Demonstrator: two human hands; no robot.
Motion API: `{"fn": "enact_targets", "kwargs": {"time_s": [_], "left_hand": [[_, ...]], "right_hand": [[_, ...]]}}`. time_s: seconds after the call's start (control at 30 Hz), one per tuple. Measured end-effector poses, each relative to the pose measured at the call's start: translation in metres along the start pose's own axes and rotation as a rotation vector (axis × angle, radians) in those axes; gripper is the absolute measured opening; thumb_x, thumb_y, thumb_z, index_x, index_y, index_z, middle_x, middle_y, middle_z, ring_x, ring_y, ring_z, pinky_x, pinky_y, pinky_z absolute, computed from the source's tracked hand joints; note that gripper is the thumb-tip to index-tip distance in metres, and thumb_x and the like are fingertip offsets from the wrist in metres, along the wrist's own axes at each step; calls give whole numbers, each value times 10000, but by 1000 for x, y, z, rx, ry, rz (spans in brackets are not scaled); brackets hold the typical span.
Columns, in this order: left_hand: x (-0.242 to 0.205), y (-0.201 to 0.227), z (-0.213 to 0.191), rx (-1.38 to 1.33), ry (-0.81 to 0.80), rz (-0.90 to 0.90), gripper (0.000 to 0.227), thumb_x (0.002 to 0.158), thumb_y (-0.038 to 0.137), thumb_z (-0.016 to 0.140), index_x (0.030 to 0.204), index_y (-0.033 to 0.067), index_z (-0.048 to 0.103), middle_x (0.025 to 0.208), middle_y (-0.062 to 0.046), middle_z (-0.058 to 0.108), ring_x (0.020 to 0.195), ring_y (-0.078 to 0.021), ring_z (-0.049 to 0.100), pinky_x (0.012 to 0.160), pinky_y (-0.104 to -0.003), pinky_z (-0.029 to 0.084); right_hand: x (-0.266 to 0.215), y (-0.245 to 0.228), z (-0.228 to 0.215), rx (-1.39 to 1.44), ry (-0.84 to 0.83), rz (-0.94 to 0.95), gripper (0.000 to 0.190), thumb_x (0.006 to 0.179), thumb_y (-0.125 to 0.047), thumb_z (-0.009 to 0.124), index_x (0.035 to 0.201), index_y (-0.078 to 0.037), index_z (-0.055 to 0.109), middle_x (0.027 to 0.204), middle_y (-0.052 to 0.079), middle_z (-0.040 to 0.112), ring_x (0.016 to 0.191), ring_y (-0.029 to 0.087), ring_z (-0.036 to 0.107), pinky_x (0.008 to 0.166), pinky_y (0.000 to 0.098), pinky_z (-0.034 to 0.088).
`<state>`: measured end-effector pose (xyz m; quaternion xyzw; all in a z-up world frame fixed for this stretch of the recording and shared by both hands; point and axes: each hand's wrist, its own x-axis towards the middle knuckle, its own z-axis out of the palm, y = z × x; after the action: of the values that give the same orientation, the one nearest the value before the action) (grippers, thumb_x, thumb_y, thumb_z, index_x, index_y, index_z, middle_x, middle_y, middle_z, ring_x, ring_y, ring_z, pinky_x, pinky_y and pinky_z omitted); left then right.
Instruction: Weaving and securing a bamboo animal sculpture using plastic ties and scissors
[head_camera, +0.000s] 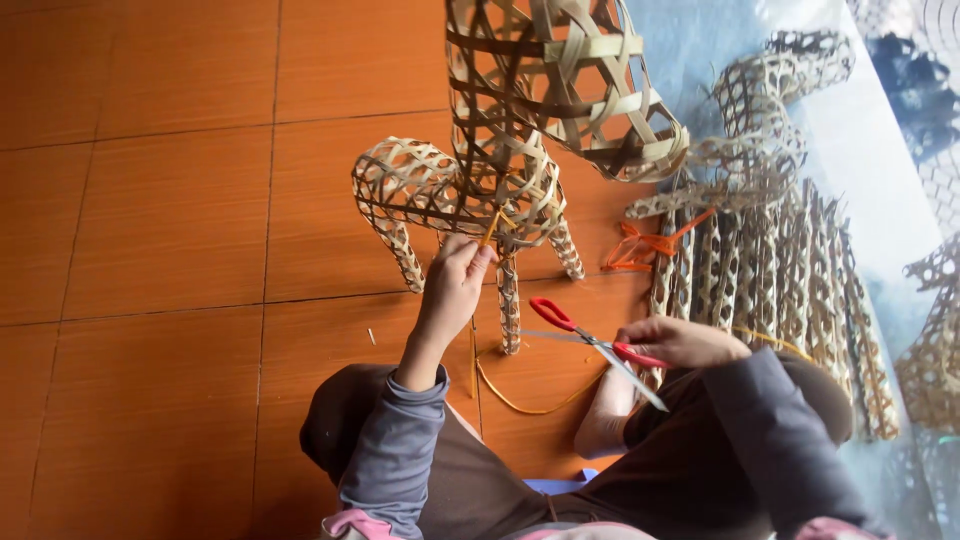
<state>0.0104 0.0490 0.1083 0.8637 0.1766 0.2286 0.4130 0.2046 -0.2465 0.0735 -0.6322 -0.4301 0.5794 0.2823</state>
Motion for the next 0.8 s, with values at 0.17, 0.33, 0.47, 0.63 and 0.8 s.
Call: {"fn": "enact_targets", "kwargs": {"time_s": [0.17, 0.33, 0.47, 0.63, 0.8], "left_hand": [[-1, 37, 5, -613, -26, -113, 389, 1050, 359, 427, 990, 90, 701, 1042, -122, 662, 1046, -251, 638, 969, -430, 481], [1, 44, 1, -776, 79, -155, 438, 1058, 399, 398, 1124, 63, 670, 1283, -220, 581, 1272, -393, 480, 1103, -582, 301], [0, 45, 4, -783, 27, -153, 398, 1061, 374, 391, 1108, 81, 656, 1136, -181, 627, 1109, -328, 577, 1044, -512, 378], [-6, 39, 9, -754, -96, -189, 395, 1079, 341, 356, 1073, 81, 653, 917, -121, 652, 823, -241, 668, 944, -432, 483], [-3, 54, 12, -499, -229, -198, 298, 1037, 245, 399, 1029, 47, 621, 873, -120, 712, 759, -204, 715, 704, -288, 602]], "right_hand": [[7, -49, 30, 240, 215, -525, 214, 892, -187, 641, 804, -3, 706, 1053, 161, 599, 893, 216, 549, 696, 317, 461], [41, -57, 36, 214, 205, -729, 241, 869, -197, 678, 795, 30, 706, 1188, 218, 526, 1006, 283, 551, 694, 281, 493], [49, -72, 45, 195, 228, -771, 208, 898, -164, 633, 864, 12, 739, 1228, 213, 518, 1158, 323, 500, 948, 451, 381], [51, -98, 62, 241, 329, -819, 229, 869, -173, 675, 876, 40, 757, 1422, 260, 404, 1315, 383, 410, 1018, 527, 334], [61, -89, 68, 376, 462, -613, 123, 881, -69, 633, 946, 6, 706, 1329, 128, 625, 1241, 204, 554, 1016, 341, 432]]}}
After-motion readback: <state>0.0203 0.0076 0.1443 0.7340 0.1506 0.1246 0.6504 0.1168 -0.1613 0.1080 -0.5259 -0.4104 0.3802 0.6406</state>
